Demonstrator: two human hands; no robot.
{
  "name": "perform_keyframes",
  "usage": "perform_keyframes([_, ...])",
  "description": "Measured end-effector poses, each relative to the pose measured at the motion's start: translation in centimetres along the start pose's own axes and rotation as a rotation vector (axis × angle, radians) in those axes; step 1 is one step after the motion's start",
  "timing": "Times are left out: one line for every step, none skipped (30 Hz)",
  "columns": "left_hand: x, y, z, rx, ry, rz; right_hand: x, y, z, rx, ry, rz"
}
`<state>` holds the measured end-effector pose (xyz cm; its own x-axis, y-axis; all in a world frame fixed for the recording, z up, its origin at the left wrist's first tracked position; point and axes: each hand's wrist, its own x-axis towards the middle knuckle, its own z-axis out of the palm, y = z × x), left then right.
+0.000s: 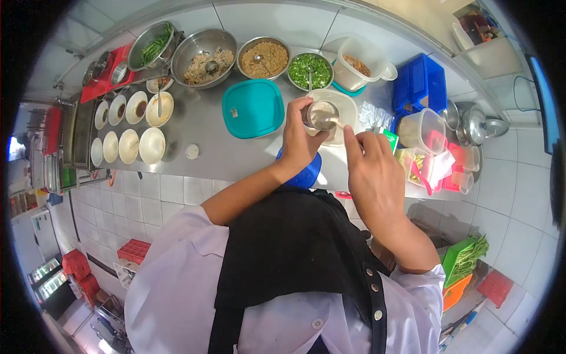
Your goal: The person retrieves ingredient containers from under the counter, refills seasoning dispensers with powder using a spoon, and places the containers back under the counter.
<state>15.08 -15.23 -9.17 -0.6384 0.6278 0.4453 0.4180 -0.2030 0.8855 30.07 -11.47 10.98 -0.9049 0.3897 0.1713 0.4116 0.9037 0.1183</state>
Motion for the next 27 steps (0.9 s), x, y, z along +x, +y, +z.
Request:
perform_keyframes([0.0, 0.1, -0.2, 0.009, 0.002, 0.008, 0.2, 0.2, 0.2, -0.006, 0.014, -0.001])
perform_keyframes([-0.2, 0.3, -0.3, 0.018, 0.000, 0.016, 0.5, 0.4, 0.5, -0.012, 0.027, 0.000])
perform_keyframes([-0.4, 0.3, -0.3, 0.014, -0.007, 0.024, 0.6, 0.5, 0.8, -0.016, 0.040, 0.004])
perform_keyframes([-0.5, 0.3, -0.3, 0.011, -0.014, 0.037, 0.3, 0.4, 1.4, -0.013, 0.015, -0.002])
perform_keyframes([-0.4, 0.3, -0.3, 0.007, -0.022, 0.052, 0.1, 0.0, 2.3, -0.011, -0.008, -0.007])
perform_keyframes([-0.4, 0.1, -0.2, -0.032, -0.024, 0.007, 0.0, -0.2, 2.8, -0.009, -0.030, -0.010])
perform_keyframes([-0.6, -0.2, 0.1, -0.071, -0.027, -0.039, -0.3, -0.3, 2.5, 0.003, -0.037, -0.005])
perform_keyframes([-0.8, -0.4, 0.3, -0.110, -0.028, -0.087, -0.4, -0.2, 1.8, 0.020, -0.026, 0.011])
perform_keyframes([-0.7, -0.5, 0.4, -0.110, -0.027, -0.088, -0.4, 0.0, 0.9, 0.037, -0.017, 0.023])
perform_keyframes([-0.7, -0.7, 0.2, -0.109, -0.026, -0.091, -0.5, 0.1, 0.4, 0.056, -0.009, 0.034])
perform_keyframes([-0.8, -0.8, 0.1, -0.107, -0.025, -0.094, -0.6, 0.5, 0.8, 0.087, -0.011, 0.036])
perform_keyframes([-0.9, -0.8, -0.1, -0.078, -0.059, -0.146, -0.7, 1.1, 1.5, 0.119, -0.014, 0.040])
perform_keyframes([-1.2, -0.7, -0.3, -0.050, -0.091, -0.198, -0.9, 1.7, 1.9, 0.150, -0.016, 0.044])
perform_keyframes([-1.3, -0.7, -0.5, -0.022, -0.120, -0.248, -1.1, 2.2, 1.8, 0.230, 0.010, 0.079])
perform_keyframes([-1.4, -0.7, -0.6, -0.037, -0.126, -0.248, -1.3, 2.8, 1.5, 0.308, 0.036, 0.107])
perform_keyframes([-1.6, -0.9, -0.9, -0.051, -0.129, -0.250, -1.4, 3.5, 1.3, 0.388, 0.060, 0.132])
perform_keyframes([-2.1, -0.9, -1.4, -0.064, -0.132, -0.257, -1.3, 4.7, 0.8, 0.499, 0.048, 0.187])
perform_keyframes([-2.4, -0.6, -2.0, -0.034, -0.144, -0.294, -1.3, 5.6, 0.8, 0.494, 0.016, 0.239])
perform_keyframes([-2.6, 0.0, -2.7, -0.005, -0.156, -0.330, -1.2, 6.7, 1.0, 0.489, -0.016, 0.290])
perform_keyframes([-2.7, 0.7, -3.3, 0.025, -0.169, -0.364, -0.8, 7.6, 1.3, 0.483, -0.046, 0.342])
perform_keyframes([-2.8, 1.7, -4.0, 0.041, -0.191, -0.405, -0.3, 8.5, 2.9, 0.428, -0.060, 0.306])
perform_keyframes([-3.4, 1.4, -4.6, 0.009, -0.240, -0.395, 0.4, 9.1, 5.9, 0.399, -0.093, 0.253])
perform_keyframes([-4.1, 0.6, -5.3, -0.023, -0.293, -0.386, 1.2, 9.7, 9.2, 0.370, -0.126, 0.205])
perform_keyframes([-5.0, 0.0, -5.5, -0.058, -0.349, -0.378, 2.5, 9.1, 11.5, 0.357, -0.197, 0.180])
perform_keyframes([-6.1, -0.2, -5.1, -0.058, -0.331, -0.409, 3.3, 8.7, 15.5, 0.310, -0.209, 0.116])
perform_keyframes([-7.3, -0.2, -4.6, -0.060, -0.310, -0.442, 4.7, 7.6, 20.4, 0.225, -0.282, 0.073])
perform_keyframes([-7.8, -0.5, -3.9, -0.060, -0.287, -0.473, 5.7, 6.8, 24.8, 0.140, -0.355, 0.028])
